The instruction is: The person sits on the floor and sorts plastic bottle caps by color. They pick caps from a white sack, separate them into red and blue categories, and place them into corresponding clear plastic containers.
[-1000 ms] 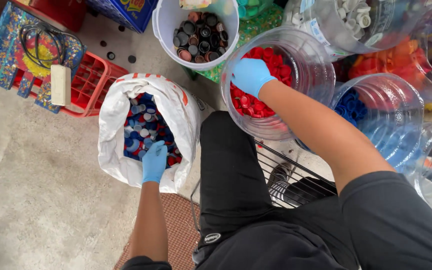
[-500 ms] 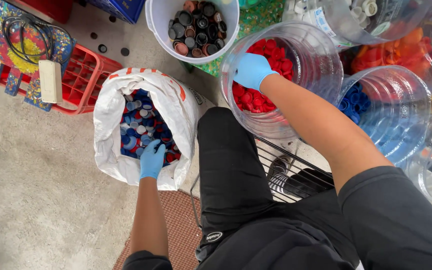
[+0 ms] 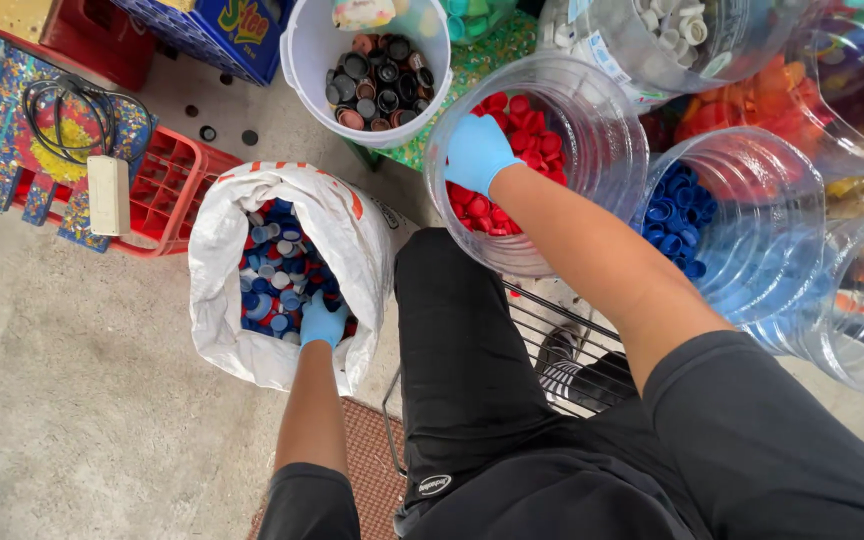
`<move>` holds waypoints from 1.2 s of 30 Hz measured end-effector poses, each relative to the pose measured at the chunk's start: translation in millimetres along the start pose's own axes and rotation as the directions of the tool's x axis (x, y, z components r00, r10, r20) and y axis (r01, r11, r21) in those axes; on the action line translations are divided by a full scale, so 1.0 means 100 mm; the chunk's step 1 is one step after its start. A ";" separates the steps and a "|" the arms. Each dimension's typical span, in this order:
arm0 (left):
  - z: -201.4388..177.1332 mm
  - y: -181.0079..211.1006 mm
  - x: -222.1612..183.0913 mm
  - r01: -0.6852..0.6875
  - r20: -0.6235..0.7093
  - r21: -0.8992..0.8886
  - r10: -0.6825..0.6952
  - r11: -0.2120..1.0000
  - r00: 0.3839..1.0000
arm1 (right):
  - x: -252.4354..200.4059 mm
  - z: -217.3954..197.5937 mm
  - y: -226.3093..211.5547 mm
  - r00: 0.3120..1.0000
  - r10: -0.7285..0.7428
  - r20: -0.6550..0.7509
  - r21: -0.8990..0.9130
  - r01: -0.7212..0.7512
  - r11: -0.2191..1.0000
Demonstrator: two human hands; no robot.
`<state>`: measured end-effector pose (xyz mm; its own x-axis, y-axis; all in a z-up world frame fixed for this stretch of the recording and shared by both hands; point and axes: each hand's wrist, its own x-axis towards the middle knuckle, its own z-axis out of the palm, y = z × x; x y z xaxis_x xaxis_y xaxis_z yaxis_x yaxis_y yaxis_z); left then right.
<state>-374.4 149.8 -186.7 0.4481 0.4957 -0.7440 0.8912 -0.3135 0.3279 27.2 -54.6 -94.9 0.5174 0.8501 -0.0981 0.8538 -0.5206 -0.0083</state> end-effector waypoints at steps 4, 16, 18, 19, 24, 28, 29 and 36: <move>0.00 0.14 0.00 0.107 -0.004 0.052 -0.107 0.993 0.994 | 0.07 0.16 -0.10 0.994 0.011 0.108 -0.311 0.024 0.950; -0.01 0.16 0.03 0.117 -0.044 0.060 -0.114 0.991 0.992 | 0.02 0.28 0.02 0.991 -0.109 0.072 -0.186 0.121 0.975; -0.01 0.14 0.01 0.107 -0.046 0.049 -0.105 0.993 0.993 | -0.01 0.22 0.08 0.993 -0.102 0.058 -0.157 0.110 0.981; 0.02 0.11 0.03 0.105 -0.054 0.055 -0.102 0.993 0.993 | -0.01 0.29 0.14 0.970 -0.132 0.207 -0.198 0.173 0.965; 0.12 -0.05 0.12 0.086 -0.059 0.068 -0.082 0.994 0.995 | -0.21 -0.40 0.17 0.975 0.057 0.216 0.379 -0.137 0.915; -0.02 0.01 -0.04 0.032 -0.015 -0.032 -0.032 0.999 0.999 | -0.42 -0.44 0.29 0.990 0.128 0.056 0.585 -0.137 0.799; 0.00 -0.06 0.00 0.013 -0.010 -0.019 -0.014 1.000 1.000 | -0.45 -0.39 0.33 0.986 0.167 -0.001 0.593 -0.134 0.794; -0.08 0.05 -0.29 -0.033 -0.047 -0.072 0.029 0.997 0.998 | -1.04 -1.42 0.23 0.980 0.156 0.121 0.618 -0.197 0.761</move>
<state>-383.0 140.2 -158.7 0.4768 0.5239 -0.7058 0.8789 -0.2707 0.3928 1.7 -143.8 56.7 0.6331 0.7429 -0.2176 0.5119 -0.6126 -0.6022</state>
